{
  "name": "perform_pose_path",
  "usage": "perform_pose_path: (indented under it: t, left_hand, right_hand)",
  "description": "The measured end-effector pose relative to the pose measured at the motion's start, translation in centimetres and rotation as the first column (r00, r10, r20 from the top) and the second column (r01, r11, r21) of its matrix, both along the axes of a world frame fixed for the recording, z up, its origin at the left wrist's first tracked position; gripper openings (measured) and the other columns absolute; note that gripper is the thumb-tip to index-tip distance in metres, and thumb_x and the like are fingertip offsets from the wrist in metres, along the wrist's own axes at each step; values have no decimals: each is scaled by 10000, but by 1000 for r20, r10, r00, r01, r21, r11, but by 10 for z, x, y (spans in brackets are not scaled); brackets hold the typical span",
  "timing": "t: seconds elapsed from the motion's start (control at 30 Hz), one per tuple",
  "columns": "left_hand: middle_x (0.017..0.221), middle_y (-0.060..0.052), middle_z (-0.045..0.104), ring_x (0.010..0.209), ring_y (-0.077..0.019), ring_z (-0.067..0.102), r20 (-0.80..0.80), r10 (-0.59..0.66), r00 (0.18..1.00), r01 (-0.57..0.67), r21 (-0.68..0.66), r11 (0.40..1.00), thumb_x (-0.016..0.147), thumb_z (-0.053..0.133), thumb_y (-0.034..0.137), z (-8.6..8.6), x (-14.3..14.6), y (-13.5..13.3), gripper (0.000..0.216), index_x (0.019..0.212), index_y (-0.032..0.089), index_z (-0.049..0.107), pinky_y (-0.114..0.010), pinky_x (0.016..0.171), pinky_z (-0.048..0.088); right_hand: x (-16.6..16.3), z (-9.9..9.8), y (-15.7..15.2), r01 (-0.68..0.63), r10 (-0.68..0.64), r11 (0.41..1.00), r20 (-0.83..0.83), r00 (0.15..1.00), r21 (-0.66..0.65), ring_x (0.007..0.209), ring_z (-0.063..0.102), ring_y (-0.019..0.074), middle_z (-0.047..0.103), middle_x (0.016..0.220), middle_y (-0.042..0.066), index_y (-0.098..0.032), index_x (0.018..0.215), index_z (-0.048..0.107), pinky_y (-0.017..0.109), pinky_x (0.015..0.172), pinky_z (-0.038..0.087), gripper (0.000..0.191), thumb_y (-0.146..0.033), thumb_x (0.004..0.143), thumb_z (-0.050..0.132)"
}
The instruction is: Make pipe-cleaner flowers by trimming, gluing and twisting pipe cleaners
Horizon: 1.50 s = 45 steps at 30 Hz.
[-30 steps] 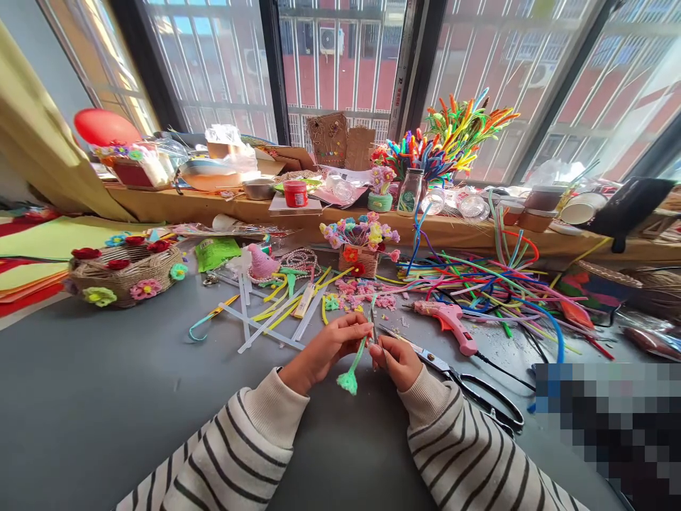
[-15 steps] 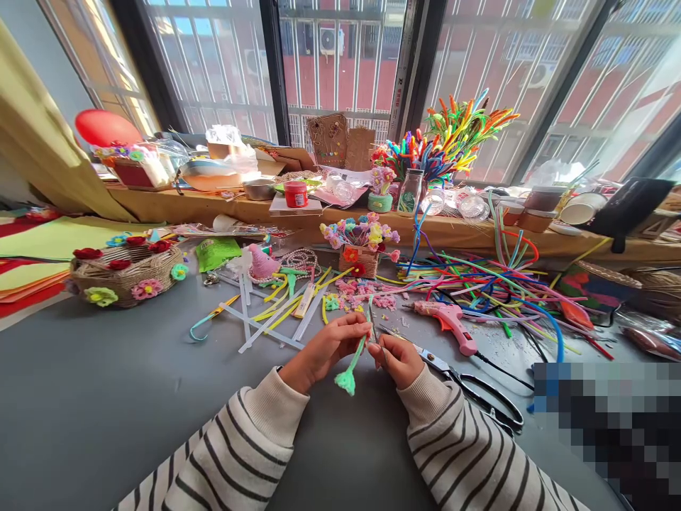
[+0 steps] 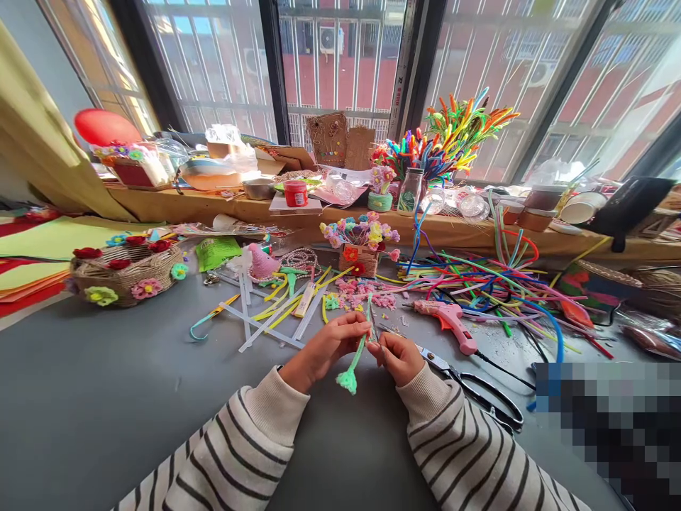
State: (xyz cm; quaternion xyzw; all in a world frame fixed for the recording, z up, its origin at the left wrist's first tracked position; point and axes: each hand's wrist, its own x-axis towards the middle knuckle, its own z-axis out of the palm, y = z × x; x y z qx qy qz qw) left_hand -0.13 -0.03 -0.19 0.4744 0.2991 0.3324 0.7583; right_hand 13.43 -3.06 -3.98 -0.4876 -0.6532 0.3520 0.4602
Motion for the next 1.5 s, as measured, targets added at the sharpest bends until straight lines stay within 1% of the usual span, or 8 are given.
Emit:
perform_pose_path:
  t: [0.17,0.4,0.67,0.83,0.97,1.13,1.37,1.5]
  left_hand:
    - [566,38,427,509,-40,390,-30,-33,999,34,9,999,651,542,237,-1,-1,-1,142,618,141,442,-184,539,301]
    - [581,40,404,511,-37,386,-27,-15,1000,15,0,1000,643,548,233,-1,0,0,137,630,146,443,-177,523,294]
    - [591,23,457,537,-55,423,-41,-115,993,115,7,993,652,531,242,-1,0,-2,124,636,149,451,-189,543,299]
    - [561,49,395,502,-33,375,-48,-23,999,23,4,1000,638,549,238,-2,-1,-1,131,627,149,453,-171,517,282]
    - [574,38,426,518,-42,396,-54,-67,996,67,8,998,641,543,241,0,-1,-2,126,625,146,461,-178,532,294]
    - [576,39,435,502,-38,393,-55,-45,997,44,-7,999,624,558,245,-2,-1,-1,135,632,148,466,-171,510,292]
    - [583,17,488,553,-63,448,-55,-85,995,85,-10,996,628,548,250,1,1,-4,130,623,150,465,-176,531,308]
    - [572,35,447,506,-40,398,-72,-62,996,61,-9,998,624,557,243,2,0,-4,131,622,149,466,-164,502,288]
  right_hand:
    - [0,-1,1,-118,114,992,-82,990,-50,372,294,62,332,402,-49,-177,459,378,202,398,249,462,-590,665,344]
    - [3,-1,3,22,-20,999,75,997,-30,390,300,64,352,399,-45,-172,448,382,201,424,257,448,-572,651,394]
    - [0,0,2,-54,52,998,-51,997,-41,380,283,63,311,396,-52,-173,464,393,200,396,235,471,-595,665,337]
    - [0,1,2,16,-16,999,-8,1000,-32,389,290,58,333,398,-49,-174,437,349,198,409,241,443,-549,668,395]
    - [1,2,2,-82,77,994,-74,994,-66,366,273,58,298,386,-57,-171,463,398,199,375,216,483,-610,655,337]
    - [0,3,1,21,-28,996,-82,996,-83,344,250,46,297,369,-62,-174,434,353,195,354,188,474,-601,635,391]
    - [0,-1,4,-81,60,992,-199,978,-96,323,240,41,270,350,-67,-163,454,411,186,325,184,513,-645,619,353]
    - [0,1,3,-3,-8,996,-124,992,-86,328,250,37,302,365,-60,-168,439,372,185,330,180,477,-602,637,393]
